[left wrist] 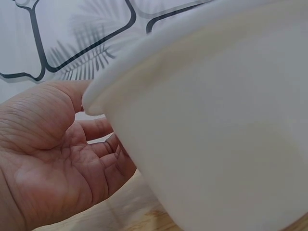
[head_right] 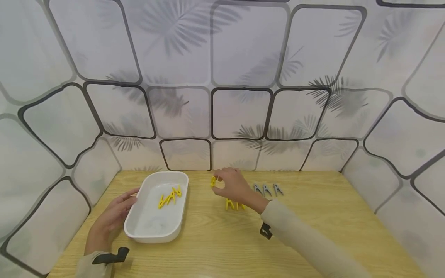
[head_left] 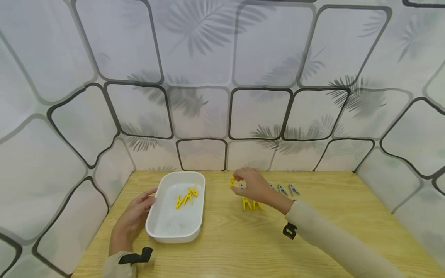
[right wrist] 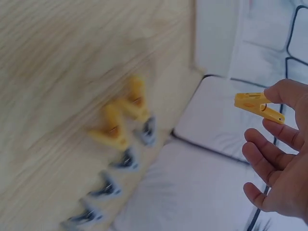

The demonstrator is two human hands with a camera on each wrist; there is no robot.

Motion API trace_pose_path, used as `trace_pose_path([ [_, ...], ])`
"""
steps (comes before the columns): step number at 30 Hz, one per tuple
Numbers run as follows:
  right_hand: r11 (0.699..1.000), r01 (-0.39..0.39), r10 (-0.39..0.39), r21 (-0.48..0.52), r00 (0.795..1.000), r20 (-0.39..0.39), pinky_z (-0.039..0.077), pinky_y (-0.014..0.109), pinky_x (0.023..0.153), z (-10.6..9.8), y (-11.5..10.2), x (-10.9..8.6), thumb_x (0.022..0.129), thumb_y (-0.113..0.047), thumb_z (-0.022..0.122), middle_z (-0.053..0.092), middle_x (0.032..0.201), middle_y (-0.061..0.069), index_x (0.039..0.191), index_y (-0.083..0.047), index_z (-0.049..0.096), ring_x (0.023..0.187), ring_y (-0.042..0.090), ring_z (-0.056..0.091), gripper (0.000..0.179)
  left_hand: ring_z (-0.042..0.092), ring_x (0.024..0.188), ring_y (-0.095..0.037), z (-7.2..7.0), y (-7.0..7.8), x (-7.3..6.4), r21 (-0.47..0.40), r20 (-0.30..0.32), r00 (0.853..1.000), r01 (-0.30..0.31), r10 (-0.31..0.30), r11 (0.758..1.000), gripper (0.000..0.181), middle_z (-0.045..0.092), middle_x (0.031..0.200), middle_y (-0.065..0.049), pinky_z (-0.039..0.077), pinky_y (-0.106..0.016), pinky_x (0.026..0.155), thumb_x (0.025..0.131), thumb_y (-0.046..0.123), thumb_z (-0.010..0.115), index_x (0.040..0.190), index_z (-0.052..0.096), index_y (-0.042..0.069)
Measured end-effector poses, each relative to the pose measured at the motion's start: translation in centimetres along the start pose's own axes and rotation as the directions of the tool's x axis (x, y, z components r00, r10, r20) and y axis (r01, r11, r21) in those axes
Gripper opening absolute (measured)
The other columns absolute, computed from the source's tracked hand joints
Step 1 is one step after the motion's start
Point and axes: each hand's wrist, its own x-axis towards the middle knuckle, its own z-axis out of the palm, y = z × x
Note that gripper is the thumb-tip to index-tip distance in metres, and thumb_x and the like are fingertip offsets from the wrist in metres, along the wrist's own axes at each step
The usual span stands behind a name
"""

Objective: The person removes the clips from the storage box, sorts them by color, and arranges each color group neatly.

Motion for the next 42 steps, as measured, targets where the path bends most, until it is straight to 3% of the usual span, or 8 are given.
trace_pose_path([
  [5,0.999,-0.011,0.008,-0.043,0.997,-0.082,0.048,0.039,0.074,-0.2,3.2,-2.9,0.086,-0.022,0.081,0.065,0.091,0.002,0.100,-0.010,0.068,0.082,0.018,0.058,0.023,0.065,0.097,-0.006,0.1,0.1,0.0,-0.023,0.028,0.999,-0.021,0.022,0.999,0.044,0.067,0.102,0.011,0.055,-0.024,0.086,0.104,0.018,0.057,0.148,0.051,0.016],
  [9,0.995,-0.058,0.046,-0.077,0.989,-0.139,0.049,0.043,0.074,-0.2,4.7,-4.8,0.084,-0.020,0.082,0.066,0.095,0.006,0.104,-0.008,0.071,0.085,0.023,0.060,0.025,0.065,0.096,-0.007,0.1,0.1,0.0,-0.024,0.018,1.000,-0.016,0.017,1.000,0.044,0.067,0.102,0.011,0.055,-0.025,0.086,0.105,0.018,0.057,0.148,0.051,0.016],
  [18,0.985,-0.135,0.119,-0.109,0.982,-0.149,0.035,0.034,0.071,0.5,6.7,-7.9,0.081,-0.021,0.086,0.056,0.088,0.002,0.105,-0.008,0.072,0.080,0.015,0.044,0.030,0.065,0.097,-0.006,0.0,-0.2,-0.3,-0.010,0.001,1.000,0.007,-0.007,1.000,0.039,0.068,0.102,0.013,0.054,-0.024,0.087,0.104,0.019,0.058,0.143,0.056,0.022],
  [28,0.965,-0.219,0.205,-0.142,0.973,-0.103,0.044,0.049,0.077,1.9,8.0,-9.9,0.082,-0.024,0.085,0.062,0.094,0.011,0.108,-0.009,0.071,0.083,0.022,0.051,0.033,0.066,0.095,-0.006,0.0,-0.2,-0.2,-0.044,0.016,1.000,-0.024,0.024,0.999,0.029,0.068,0.100,0.012,0.055,-0.024,0.085,0.105,0.016,0.056,0.120,0.065,0.039],
  [37,0.970,-0.211,0.192,-0.123,0.970,-0.150,0.040,0.041,0.071,2.5,8.4,-10.9,0.082,-0.020,0.085,0.062,0.092,0.010,0.106,-0.008,0.072,0.080,0.019,0.050,0.030,0.065,0.093,-0.005,-0.1,-0.3,-0.1,-0.063,0.022,0.999,-0.023,0.025,0.998,0.029,0.069,0.098,0.013,0.055,-0.023,0.083,0.105,0.016,0.056,0.116,0.065,0.040],
  [42,0.965,-0.238,0.220,-0.113,0.964,-0.152,0.046,0.049,0.075,2.3,8.4,-11.4,0.083,-0.022,0.083,0.065,0.095,0.011,0.108,-0.005,0.073,0.084,0.022,0.056,0.033,0.065,0.093,-0.004,0.0,-0.2,-0.1,-0.059,0.018,0.999,-0.026,0.027,0.998,0.030,0.070,0.098,0.014,0.055,-0.023,0.083,0.105,0.015,0.056,0.113,0.066,0.042],
])
